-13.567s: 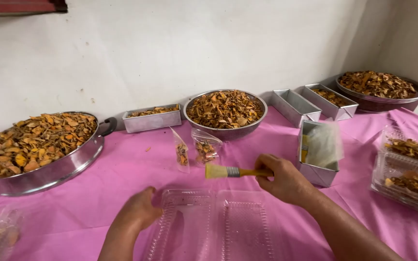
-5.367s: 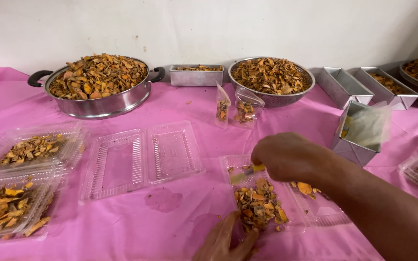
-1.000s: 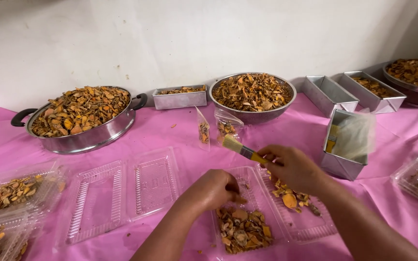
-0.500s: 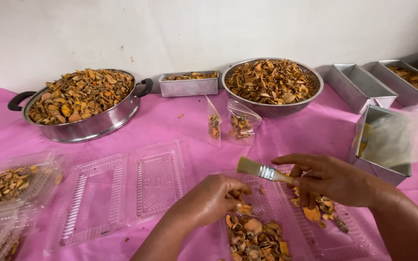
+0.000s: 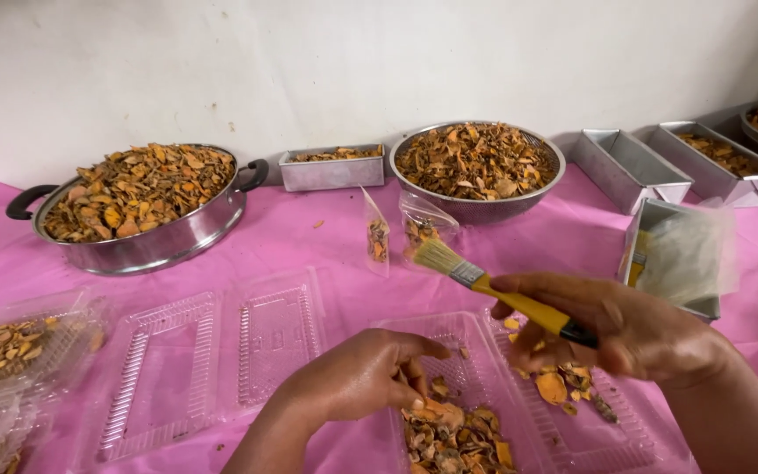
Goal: Packaging dried turmeric pieces into plastic containers and using a brush to gather small pieces.
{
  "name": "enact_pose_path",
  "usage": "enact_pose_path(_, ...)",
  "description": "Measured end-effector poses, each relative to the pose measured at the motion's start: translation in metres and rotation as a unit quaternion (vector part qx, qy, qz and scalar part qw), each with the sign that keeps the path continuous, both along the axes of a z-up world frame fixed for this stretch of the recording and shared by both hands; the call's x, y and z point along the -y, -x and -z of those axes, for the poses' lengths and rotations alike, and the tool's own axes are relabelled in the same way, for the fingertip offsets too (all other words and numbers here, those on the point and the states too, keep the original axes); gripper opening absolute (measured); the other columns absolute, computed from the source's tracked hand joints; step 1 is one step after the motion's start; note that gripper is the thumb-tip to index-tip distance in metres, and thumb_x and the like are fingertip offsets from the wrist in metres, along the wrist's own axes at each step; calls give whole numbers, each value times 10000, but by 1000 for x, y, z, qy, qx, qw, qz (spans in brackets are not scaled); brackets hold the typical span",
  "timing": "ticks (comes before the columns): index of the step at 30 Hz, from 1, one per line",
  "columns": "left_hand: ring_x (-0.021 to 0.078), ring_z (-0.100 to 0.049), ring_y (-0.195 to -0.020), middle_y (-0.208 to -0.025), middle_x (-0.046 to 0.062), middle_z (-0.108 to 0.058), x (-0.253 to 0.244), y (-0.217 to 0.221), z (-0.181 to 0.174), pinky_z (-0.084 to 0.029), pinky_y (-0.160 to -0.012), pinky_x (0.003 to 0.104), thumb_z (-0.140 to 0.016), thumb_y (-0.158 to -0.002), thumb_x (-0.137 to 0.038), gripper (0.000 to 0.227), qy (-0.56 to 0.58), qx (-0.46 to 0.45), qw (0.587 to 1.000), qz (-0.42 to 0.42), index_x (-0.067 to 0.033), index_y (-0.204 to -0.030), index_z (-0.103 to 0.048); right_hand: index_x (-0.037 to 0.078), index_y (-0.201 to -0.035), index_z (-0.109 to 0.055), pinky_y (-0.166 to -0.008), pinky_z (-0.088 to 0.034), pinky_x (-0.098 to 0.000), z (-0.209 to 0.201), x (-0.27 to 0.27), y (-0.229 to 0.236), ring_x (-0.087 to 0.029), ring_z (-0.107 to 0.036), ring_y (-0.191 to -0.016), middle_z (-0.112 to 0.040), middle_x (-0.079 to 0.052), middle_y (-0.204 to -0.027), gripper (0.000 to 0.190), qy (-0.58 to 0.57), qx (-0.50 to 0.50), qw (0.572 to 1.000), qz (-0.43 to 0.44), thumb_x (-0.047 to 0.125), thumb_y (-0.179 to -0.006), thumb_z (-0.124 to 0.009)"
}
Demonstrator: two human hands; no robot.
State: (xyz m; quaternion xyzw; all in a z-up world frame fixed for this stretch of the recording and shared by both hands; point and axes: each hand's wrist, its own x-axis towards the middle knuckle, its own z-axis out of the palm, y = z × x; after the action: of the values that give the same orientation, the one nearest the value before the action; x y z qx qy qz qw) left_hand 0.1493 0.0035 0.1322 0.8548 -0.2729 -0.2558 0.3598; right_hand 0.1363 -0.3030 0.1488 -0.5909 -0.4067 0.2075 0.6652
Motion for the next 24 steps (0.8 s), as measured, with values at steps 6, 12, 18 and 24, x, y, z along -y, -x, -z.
enact_pose_path(6,139,-694,-816,-954,21,-754,2,1,-3,-536,-754,254,-718,-848,-43,597,-8,-6,1000,-29,-125,-1433,-629,-47,-1462,-470,-784,-610,-422,14,-3,5,-335,-756,-960,-762,-253,-1024,805,10,-34,998,59,171,-842,-934)
enact_pose_path(12,148,-720,-896,-1079,38,-763,8,2,-4,-570,-814,250,-715,-897,-114,554,-3,-39,994,-107,-170,-1439,-615,-101,-1089,-708,-345,-544,-298,35,-10,-12,-210,-634,-423,-689,-168,-642,233,-103,90,965,222,94,-978,-645)
enact_pose_path(18,181,-695,-765,-871,83,-728,11,-29,39,-618,-720,285,-818,-771,-47,574,141,-88,967,-194,-85,-1331,-700,-31,-991,-796,-259,-472,-251,49,-35,3,-145,-617,-327,-694,-115,-527,183,6,135,940,314,105,-913,-702)
enact_pose_path(24,210,-759,-887,-1020,109,-786,4,-10,-1,-637,-883,313,-706,-885,9,475,145,-89,959,-228,-72,-1352,-677,29,-915,-866,-300,-497,-254,48,-27,-4,-131,-613,-365,-788,-92,-569,150,158,162,857,463,130,-849,-776)
